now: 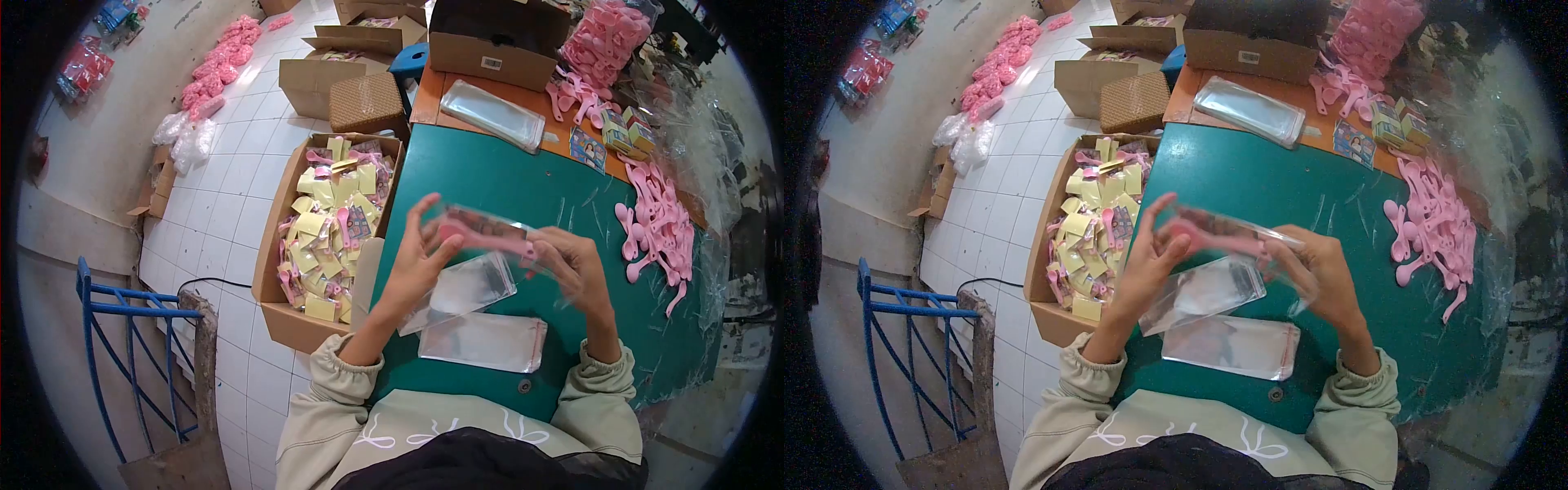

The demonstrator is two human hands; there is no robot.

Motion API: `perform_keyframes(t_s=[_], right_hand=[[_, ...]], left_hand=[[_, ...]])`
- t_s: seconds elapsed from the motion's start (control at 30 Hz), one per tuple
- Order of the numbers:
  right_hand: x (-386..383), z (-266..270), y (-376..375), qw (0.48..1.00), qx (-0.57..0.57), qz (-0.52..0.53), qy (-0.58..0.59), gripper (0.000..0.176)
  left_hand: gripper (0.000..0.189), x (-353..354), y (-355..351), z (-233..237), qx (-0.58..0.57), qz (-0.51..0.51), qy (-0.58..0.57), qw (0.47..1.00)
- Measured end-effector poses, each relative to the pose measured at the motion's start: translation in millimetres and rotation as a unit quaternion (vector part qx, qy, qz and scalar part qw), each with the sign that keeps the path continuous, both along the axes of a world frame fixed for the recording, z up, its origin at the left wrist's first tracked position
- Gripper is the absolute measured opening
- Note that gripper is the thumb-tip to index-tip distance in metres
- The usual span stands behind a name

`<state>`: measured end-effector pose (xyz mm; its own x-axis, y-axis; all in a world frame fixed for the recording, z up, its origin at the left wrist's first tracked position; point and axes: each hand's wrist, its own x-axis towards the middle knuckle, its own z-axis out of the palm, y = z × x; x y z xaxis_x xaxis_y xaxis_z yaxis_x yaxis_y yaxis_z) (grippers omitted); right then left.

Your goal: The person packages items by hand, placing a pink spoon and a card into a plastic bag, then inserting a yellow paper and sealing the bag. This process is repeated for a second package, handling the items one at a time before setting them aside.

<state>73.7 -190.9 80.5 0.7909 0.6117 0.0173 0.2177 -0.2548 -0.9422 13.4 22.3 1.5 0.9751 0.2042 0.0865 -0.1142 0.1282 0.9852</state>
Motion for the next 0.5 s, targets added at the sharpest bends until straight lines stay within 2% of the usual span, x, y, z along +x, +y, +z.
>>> perform_keyframes(t_s=[0.07, 0.13, 0.17, 0.27, 0.4, 0.5], right_hand=[[-5, 1, 7, 0.981, -0.059, -0.065, -0.172, 0.030], [-2, -19, 11, 0.939, -0.113, -0.059, -0.321, 0.034], [-1, -24, 15, 0.908, -0.138, -0.056, -0.392, 0.036], [-13, -20, 20, 0.945, -0.205, 0.048, -0.250, 0.042], [-14, -36, 21, 0.949, -0.208, 0.080, -0.223, 0.034], [-18, -48, 26, 0.946, -0.190, 0.107, -0.240, 0.026]], left_hand=[[0.062, -2, -5, -8, 0.051, 0.033, -0.004, 0.998], [0.061, -11, -6, -8, -0.081, -0.048, 0.059, 0.994], [0.059, -18, -5, -12, -0.161, -0.140, 0.108, 0.971], [0.059, -29, -9, -18, -0.208, -0.230, 0.199, 0.930], [0.058, -31, -6, -18, -0.116, -0.234, 0.189, 0.946], [0.058, -31, -5, -18, -0.107, -0.242, 0.188, 0.946]])
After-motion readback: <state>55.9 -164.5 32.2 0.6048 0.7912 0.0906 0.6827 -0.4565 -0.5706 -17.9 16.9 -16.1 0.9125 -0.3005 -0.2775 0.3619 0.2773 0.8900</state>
